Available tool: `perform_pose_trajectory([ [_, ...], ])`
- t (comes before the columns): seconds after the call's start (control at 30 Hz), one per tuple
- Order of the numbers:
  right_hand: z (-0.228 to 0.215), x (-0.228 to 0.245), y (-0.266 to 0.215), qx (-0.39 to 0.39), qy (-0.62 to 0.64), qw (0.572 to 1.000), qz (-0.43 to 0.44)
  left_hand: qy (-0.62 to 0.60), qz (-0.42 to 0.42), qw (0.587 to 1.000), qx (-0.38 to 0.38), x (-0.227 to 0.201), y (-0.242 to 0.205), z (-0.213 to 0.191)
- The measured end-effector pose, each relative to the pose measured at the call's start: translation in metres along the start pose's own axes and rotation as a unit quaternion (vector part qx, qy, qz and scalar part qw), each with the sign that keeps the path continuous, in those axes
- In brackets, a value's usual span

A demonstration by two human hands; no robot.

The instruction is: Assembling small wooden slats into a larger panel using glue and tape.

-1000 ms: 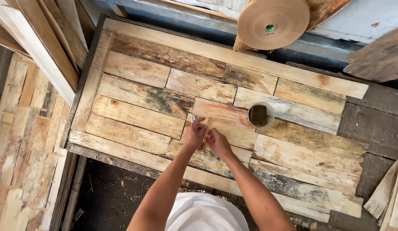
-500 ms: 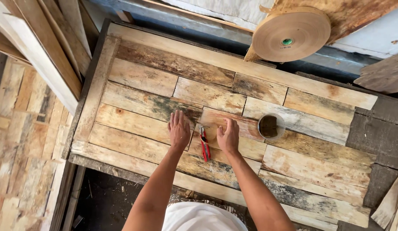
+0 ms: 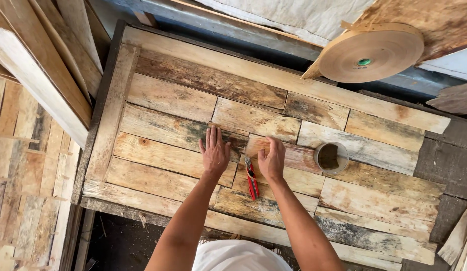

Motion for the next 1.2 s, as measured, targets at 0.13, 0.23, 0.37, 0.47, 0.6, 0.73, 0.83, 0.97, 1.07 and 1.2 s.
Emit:
perform_pose_trajectory([
  [0.13, 0.005, 0.006, 0.003, 0.012, -0.013, 1.0, 0.008, 0.012, 0.006, 1.0, 0.011, 0.004, 0.0, -0.001],
  [0.23, 0.015, -0.001, 0.007, 0.026, -0.043, 0.999, 0.011, 0.03, 0.016, 0.999, 0.002, 0.005, 0.003, 0.0],
  [0.37, 0.032, 0.002, 0.014, 0.068, -0.07, 0.995, 0.009, 0.029, 0.001, 1.0, 0.013, 0.007, 0.004, -0.001],
  [0.47, 0.045, 0.014, 0.02, 0.098, -0.082, 0.992, -0.008, 0.028, 0.002, 1.0, 0.001, 0.008, 0.003, -0.003],
  [0.6, 0.044, 0.038, 0.028, 0.113, -0.106, 0.988, -0.013, 0.026, 0.005, 0.999, -0.034, 0.008, 0.002, -0.006],
  [0.73, 0.043, 0.044, 0.036, 0.121, -0.09, 0.988, 0.021, 0.019, 0.002, 0.999, -0.035, 0.009, 0.002, -0.005],
  [0.83, 0.043, 0.043, 0.041, 0.123, -0.077, 0.988, 0.046, 0.016, 0.0, 0.999, -0.044, 0.008, 0.002, -0.009],
  [0.97, 0.039, 0.044, 0.046, 0.114, -0.072, 0.99, 0.048, 0.009, 0.001, 0.999, -0.046, 0.008, 0.002, -0.01],
  [1.07, 0.038, 0.042, 0.047, 0.102, -0.072, 0.991, 0.042, 0.008, 0.0, 0.999, -0.045, 0.007, 0.001, -0.011],
  [1.2, 0.041, 0.038, 0.049, 0.104, -0.073, 0.991, 0.047, 0.018, -0.008, 0.999, -0.033, 0.01, 0.004, -0.01],
])
Point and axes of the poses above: each hand's wrist, its own y-axis towards the middle knuckle, its own z-axis out of the palm, x = y × z, the point moved 8 cm from there along y, towards the middle knuckle, and after that the axes turned 15 degrees about x, right-handed, at the moved point
